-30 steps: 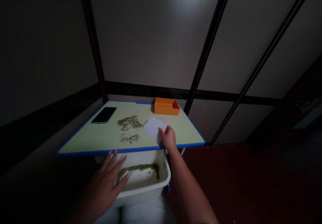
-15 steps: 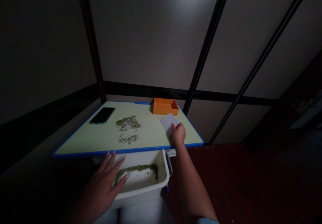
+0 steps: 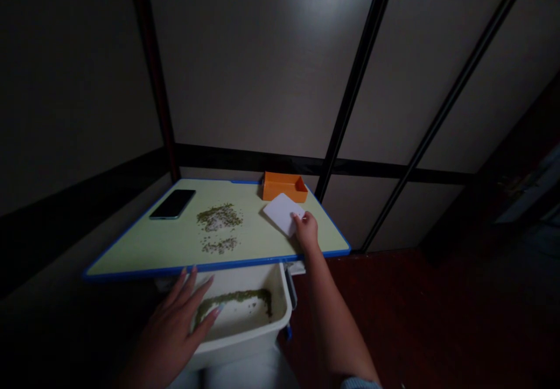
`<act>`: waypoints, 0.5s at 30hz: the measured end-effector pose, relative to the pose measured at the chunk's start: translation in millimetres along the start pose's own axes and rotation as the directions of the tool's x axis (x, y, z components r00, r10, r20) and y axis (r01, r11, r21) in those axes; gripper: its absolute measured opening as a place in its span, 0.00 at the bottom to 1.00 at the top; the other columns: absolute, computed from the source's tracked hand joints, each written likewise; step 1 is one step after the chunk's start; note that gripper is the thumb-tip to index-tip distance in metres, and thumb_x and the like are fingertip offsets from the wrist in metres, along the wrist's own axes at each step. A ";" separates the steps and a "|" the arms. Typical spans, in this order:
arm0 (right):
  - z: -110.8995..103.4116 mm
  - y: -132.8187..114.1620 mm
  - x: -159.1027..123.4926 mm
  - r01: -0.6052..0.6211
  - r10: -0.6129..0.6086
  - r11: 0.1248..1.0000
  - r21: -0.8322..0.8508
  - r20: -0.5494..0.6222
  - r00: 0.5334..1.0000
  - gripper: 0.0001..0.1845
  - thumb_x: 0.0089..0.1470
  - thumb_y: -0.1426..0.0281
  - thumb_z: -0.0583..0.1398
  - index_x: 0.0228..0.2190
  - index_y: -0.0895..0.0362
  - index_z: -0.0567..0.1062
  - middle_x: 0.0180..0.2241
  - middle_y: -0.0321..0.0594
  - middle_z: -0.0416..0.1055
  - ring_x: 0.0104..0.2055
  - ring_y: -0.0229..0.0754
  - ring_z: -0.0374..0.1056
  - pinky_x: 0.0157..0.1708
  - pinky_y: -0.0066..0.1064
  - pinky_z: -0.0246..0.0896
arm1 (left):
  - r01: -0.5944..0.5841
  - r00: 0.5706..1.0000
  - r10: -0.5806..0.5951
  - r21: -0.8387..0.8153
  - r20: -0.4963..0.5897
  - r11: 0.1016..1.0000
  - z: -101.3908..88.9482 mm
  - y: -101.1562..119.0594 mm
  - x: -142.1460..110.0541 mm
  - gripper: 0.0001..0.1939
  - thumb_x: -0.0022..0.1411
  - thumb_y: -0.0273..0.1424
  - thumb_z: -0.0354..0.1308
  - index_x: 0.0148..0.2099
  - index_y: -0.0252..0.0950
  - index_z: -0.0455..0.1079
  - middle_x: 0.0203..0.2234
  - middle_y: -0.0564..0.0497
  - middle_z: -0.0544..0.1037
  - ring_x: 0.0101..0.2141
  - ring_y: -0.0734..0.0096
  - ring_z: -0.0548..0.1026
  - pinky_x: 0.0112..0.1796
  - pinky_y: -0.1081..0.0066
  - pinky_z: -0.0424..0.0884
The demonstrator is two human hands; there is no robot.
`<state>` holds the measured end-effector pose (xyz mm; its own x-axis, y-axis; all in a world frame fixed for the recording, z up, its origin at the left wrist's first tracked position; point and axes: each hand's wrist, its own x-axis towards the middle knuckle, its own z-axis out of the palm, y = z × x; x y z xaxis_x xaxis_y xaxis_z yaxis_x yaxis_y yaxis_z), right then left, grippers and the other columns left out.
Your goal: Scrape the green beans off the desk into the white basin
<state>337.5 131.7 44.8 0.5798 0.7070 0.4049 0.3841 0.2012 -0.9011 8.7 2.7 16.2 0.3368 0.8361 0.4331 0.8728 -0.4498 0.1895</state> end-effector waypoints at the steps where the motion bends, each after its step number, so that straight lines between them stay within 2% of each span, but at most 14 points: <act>1: 5.7 -3.1 -1.9 0.015 -0.014 0.999 -0.045 0.025 1.000 0.17 0.44 0.56 0.61 0.20 0.54 0.62 0.18 0.34 0.65 0.21 0.37 0.58 0.21 0.28 0.47 | -0.003 1.000 0.003 0.000 -0.006 1.000 0.6 -0.4 -0.1 0.28 0.61 0.46 0.48 0.58 0.37 0.68 0.62 0.38 0.61 0.64 0.50 0.53 0.57 0.52 0.63; 5: 24.9 -14.4 -4.0 0.051 -0.035 0.953 -0.300 0.060 0.998 0.13 0.47 0.63 0.61 0.20 0.54 0.63 0.18 0.34 0.66 0.22 0.38 0.59 0.22 0.28 0.46 | 0.003 1.000 -0.003 0.002 -0.005 1.000 0.8 -1.2 0.7 0.28 0.61 0.46 0.49 0.58 0.37 0.68 0.62 0.38 0.61 0.64 0.50 0.53 0.56 0.52 0.63; 9: 28.4 -21.6 -0.4 0.031 -0.022 0.855 -0.518 0.022 0.999 0.09 0.54 0.65 0.58 0.25 0.55 0.68 0.24 0.41 0.71 0.25 0.41 0.63 0.24 0.29 0.46 | 0.008 1.000 -0.008 -0.005 0.025 1.000 -0.5 -1.2 1.3 0.27 0.61 0.45 0.50 0.57 0.37 0.69 0.62 0.39 0.61 0.64 0.49 0.54 0.56 0.51 0.63; 12: 23.9 -24.9 0.6 -0.002 -0.021 0.807 -0.591 -0.032 0.999 0.07 0.57 0.66 0.57 0.29 0.56 0.69 0.26 0.43 0.71 0.26 0.42 0.65 0.24 0.30 0.45 | 0.016 1.000 -0.015 -0.010 0.023 1.000 -0.2 -1.3 1.2 0.28 0.61 0.46 0.50 0.57 0.37 0.69 0.63 0.39 0.61 0.64 0.50 0.53 0.57 0.52 0.62; 15: 19.2 -26.6 -1.3 -0.014 -0.037 0.830 -0.558 -0.080 0.996 0.07 0.57 0.66 0.56 0.29 0.55 0.68 0.24 0.41 0.69 0.25 0.42 0.63 0.24 0.30 0.43 | 0.020 1.000 -0.019 -0.016 0.020 1.000 0.5 -1.2 0.9 0.28 0.61 0.46 0.50 0.58 0.37 0.68 0.63 0.39 0.60 0.65 0.51 0.52 0.58 0.52 0.61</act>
<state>312.8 138.4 65.2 0.6207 0.6425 0.4494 0.7116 -0.2210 -0.6669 8.1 4.2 15.9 0.3271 0.8508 0.4113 0.8735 -0.4383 0.2118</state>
